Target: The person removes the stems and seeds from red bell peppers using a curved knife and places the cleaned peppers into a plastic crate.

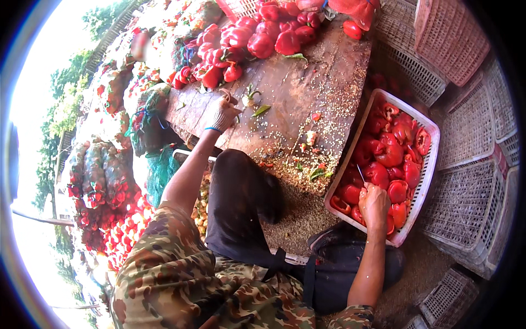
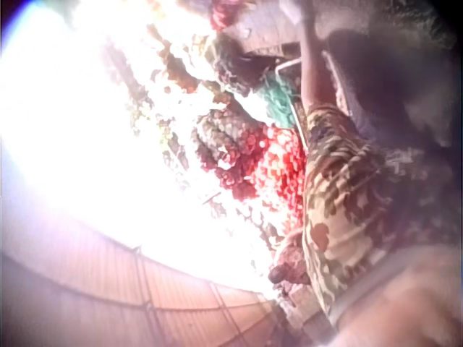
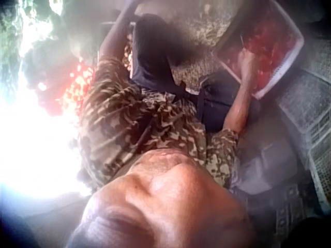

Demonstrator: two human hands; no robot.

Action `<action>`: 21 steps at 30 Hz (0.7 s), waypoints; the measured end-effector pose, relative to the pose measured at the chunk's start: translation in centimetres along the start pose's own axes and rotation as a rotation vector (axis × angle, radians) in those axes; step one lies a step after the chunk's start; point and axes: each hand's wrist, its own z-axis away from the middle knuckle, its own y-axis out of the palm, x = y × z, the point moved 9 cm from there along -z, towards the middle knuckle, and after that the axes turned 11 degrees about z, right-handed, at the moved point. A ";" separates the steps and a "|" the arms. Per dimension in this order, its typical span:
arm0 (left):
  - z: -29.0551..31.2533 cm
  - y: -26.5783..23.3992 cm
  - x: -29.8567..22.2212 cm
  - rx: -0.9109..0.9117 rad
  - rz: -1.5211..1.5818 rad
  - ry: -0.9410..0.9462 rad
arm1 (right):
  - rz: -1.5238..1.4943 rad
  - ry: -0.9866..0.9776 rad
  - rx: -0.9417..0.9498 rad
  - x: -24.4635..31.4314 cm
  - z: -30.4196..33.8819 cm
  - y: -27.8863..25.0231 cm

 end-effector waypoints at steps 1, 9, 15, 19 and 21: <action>-0.5 -0.6 1.3 -0.020 0.081 0.064 | 0.063 0.001 0.004 0.5 0.0 0.2; -2.8 7.9 -8.8 0.114 -0.363 0.429 | 0.077 0.098 0.171 0.3 -1.5 1.2; -3.1 9.9 -1.1 0.183 -0.601 0.400 | 0.038 0.013 0.126 2.1 -2.5 1.5; -0.7 3.0 1.1 0.140 -0.474 0.407 | -0.014 0.012 0.136 4.0 -2.7 0.3; -2.4 -0.6 2.4 0.087 -0.376 0.360 | -0.044 0.079 0.179 3.7 -3.0 -0.1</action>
